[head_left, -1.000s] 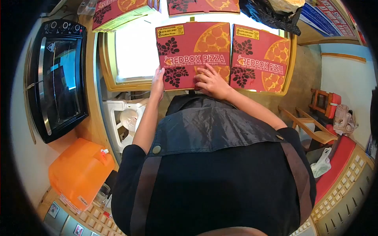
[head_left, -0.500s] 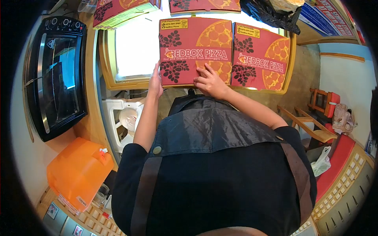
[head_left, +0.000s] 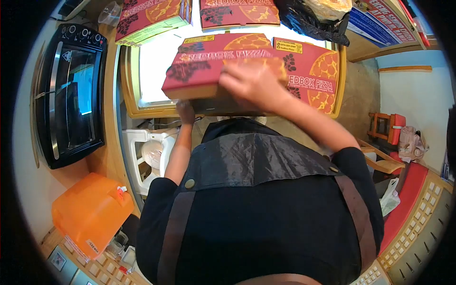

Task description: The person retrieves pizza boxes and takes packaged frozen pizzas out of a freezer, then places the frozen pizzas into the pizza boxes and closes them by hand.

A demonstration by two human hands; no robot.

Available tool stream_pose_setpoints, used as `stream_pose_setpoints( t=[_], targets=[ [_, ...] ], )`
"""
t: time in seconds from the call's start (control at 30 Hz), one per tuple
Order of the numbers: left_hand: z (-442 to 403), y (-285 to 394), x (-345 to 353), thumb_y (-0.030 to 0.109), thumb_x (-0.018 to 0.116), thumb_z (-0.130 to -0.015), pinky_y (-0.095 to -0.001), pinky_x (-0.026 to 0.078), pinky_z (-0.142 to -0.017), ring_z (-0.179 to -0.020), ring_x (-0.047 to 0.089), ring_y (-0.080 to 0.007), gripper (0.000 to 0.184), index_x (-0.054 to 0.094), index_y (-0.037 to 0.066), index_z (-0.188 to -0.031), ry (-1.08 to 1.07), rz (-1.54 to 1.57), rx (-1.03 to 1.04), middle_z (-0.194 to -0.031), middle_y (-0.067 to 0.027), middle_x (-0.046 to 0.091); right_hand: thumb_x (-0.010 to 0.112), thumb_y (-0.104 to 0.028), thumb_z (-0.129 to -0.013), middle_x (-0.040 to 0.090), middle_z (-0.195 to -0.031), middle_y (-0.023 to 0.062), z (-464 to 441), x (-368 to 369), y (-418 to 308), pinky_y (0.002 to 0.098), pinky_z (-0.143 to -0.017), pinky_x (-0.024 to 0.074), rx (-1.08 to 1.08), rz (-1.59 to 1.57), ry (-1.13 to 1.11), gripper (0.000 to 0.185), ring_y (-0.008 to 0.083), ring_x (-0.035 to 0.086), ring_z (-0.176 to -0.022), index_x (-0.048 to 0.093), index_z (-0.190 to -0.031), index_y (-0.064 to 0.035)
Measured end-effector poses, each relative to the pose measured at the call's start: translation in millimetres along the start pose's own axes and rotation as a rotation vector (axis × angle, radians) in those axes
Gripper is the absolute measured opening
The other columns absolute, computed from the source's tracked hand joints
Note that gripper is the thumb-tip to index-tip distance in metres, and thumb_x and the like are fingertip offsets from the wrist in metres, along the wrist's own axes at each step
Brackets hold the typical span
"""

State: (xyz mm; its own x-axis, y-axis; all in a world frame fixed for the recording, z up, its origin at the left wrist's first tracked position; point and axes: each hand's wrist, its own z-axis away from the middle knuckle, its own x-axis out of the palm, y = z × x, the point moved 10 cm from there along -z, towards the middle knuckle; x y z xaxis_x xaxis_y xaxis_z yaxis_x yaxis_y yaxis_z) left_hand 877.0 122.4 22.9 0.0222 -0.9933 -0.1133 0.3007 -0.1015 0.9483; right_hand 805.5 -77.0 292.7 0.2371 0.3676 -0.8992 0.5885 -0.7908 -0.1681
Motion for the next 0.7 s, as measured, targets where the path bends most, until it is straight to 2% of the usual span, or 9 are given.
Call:
stream_pose_setpoints(
  t=[0.07, 0.13, 0.2, 0.4, 0.47, 0.5, 0.57, 0.63, 0.7],
  targets=[
    [9.0, 7.8, 0.4, 0.034, 0.031, -0.096, -0.037, 0.042, -0.082, -0.095, 0.057, -0.0293, 0.043, 0.054, 0.001, -0.109, 0.001, -0.319, 0.107, -0.099, -0.0194, 0.06, 0.061, -0.02, -0.072, 0.059, -0.096, 0.0133, -22.3, -46.2, 34.1, 0.0346, -0.061, 0.0501, 0.128, 0.224, 0.218, 0.02, 0.0264, 0.062, -0.078, 0.057, -0.088, -0.0088],
    [19.7, 8.8, 1.1, 0.032, 0.031, -0.096, -0.0373, 0.042, -0.08, -0.093, 0.058, -0.0312, 0.041, 0.055, 0.0, -0.106, 0.02, -0.497, 0.203, -0.095, -0.0219, 0.06, 0.061, -0.024, -0.074, 0.06, -0.094, 0.0169, -48.7, -72.4, 101.9, 0.0375, -0.066, 0.0487, 0.46, 0.328, 0.146, 0.02, 0.0294, 0.06, -0.08, 0.062, -0.086, -0.008],
    [23.0, 4.8, 2.6, 0.03, 0.032, -0.096, -0.0371, 0.042, -0.08, -0.091, 0.057, -0.0323, 0.039, 0.055, 0.001, -0.106, 0.077, -0.514, 0.347, -0.095, -0.021, 0.06, 0.062, -0.017, -0.075, 0.051, -0.096, 0.014, -63.5, -131.7, 112.3, 0.0445, -0.077, 0.0414, 0.301, 0.521, 0.674, 0.021, 0.0336, 0.051, -0.093, 0.057, -0.091, -0.0046],
    [6.2, -28.3, -6.3, 0.032, 0.033, -0.096, -0.0365, 0.041, -0.083, -0.093, 0.057, -0.0287, 0.042, 0.055, -0.002, -0.108, -0.007, -0.544, 0.192, -0.097, -0.0184, 0.061, 0.061, -0.018, -0.074, 0.053, -0.098, 0.0143, -27.5, -135.1, 223.5, 0.0441, -0.082, 0.0377, 0.577, 0.382, 0.831, 0.019, 0.0326, 0.047, -0.097, 0.057, -0.088, -0.0045],
    [-3.5, -42.6, -14.9, 0.032, 0.033, -0.097, -0.0345, 0.041, -0.085, -0.095, 0.056, -0.0258, 0.042, 0.053, -0.001, -0.113, -0.001, -0.519, 0.259, -0.101, -0.0149, 0.06, 0.062, -0.025, -0.071, 0.061, -0.087, 0.0174, 8.9, -133.0, 268.1, 0.0406, -0.073, 0.0471, 0.587, 0.593, 0.897, 0.023, 0.0321, 0.058, -0.084, 0.065, -0.086, -0.0068],
    [-3.9, -43.8, -17.4, 0.031, 0.032, -0.098, -0.034, 0.041, -0.086, -0.097, 0.055, -0.0249, 0.041, 0.052, 0.0, -0.116, -0.009, -0.375, 0.236, -0.104, -0.0136, 0.059, 0.06, -0.019, -0.068, 0.059, -0.091, 0.0192, 32.7, -123.6, 318.9, 0.0448, -0.084, 0.0414, 0.742, 0.342, 0.867, 0.025, 0.0344, 0.052, -0.095, 0.064, -0.088, -0.0046],
    [-2.3, -30.7, -20.7, 0.03, 0.031, -0.098, -0.0334, 0.041, -0.087, -0.101, 0.054, -0.0235, 0.041, 0.05, 0.001, -0.119, 0.012, -0.283, 0.227, -0.108, -0.0122, 0.058, 0.062, -0.017, -0.064, 0.061, -0.086, 0.0203, 90.4, -120.4, 387.8, 0.0412, -0.079, 0.0449, 0.865, 0.052, 1.041, 0.027, 0.0357, 0.057, -0.086, 0.062, -0.086, -0.0004],
    [7.9, 13.2, -16.0, 0.029, 0.031, -0.099, -0.0338, 0.04, -0.089, -0.102, 0.052, -0.0221, 0.04, 0.05, 0.0, -0.119, 0.057, -0.247, 0.261, -0.108, -0.0131, 0.056, 0.063, -0.017, -0.065, 0.062, -0.089, 0.0233, 145.0, -127.2, 423.7, 0.0406, -0.077, 0.0469, 1.173, 0.199, 1.073, 0.029, 0.037, 0.06, -0.084, 0.062, -0.086, 0.002],
    [-5.9, 13.7, -17.2, 0.03, 0.031, -0.098, -0.0341, 0.039, -0.09, -0.101, 0.052, -0.0222, 0.041, 0.051, 0.0, -0.118, 0.052, -0.236, 0.238, -0.108, -0.0135, 0.056, 0.07, -0.026, -0.063, 0.061, -0.1, 0.025, 189.0, -119.1, 456.1, 0.0421, -0.083, 0.047, 1.489, 0.051, 1.052, 0.042, 0.038, 0.06, -0.093, 0.062, -0.092, 0.0032]
  ],
)
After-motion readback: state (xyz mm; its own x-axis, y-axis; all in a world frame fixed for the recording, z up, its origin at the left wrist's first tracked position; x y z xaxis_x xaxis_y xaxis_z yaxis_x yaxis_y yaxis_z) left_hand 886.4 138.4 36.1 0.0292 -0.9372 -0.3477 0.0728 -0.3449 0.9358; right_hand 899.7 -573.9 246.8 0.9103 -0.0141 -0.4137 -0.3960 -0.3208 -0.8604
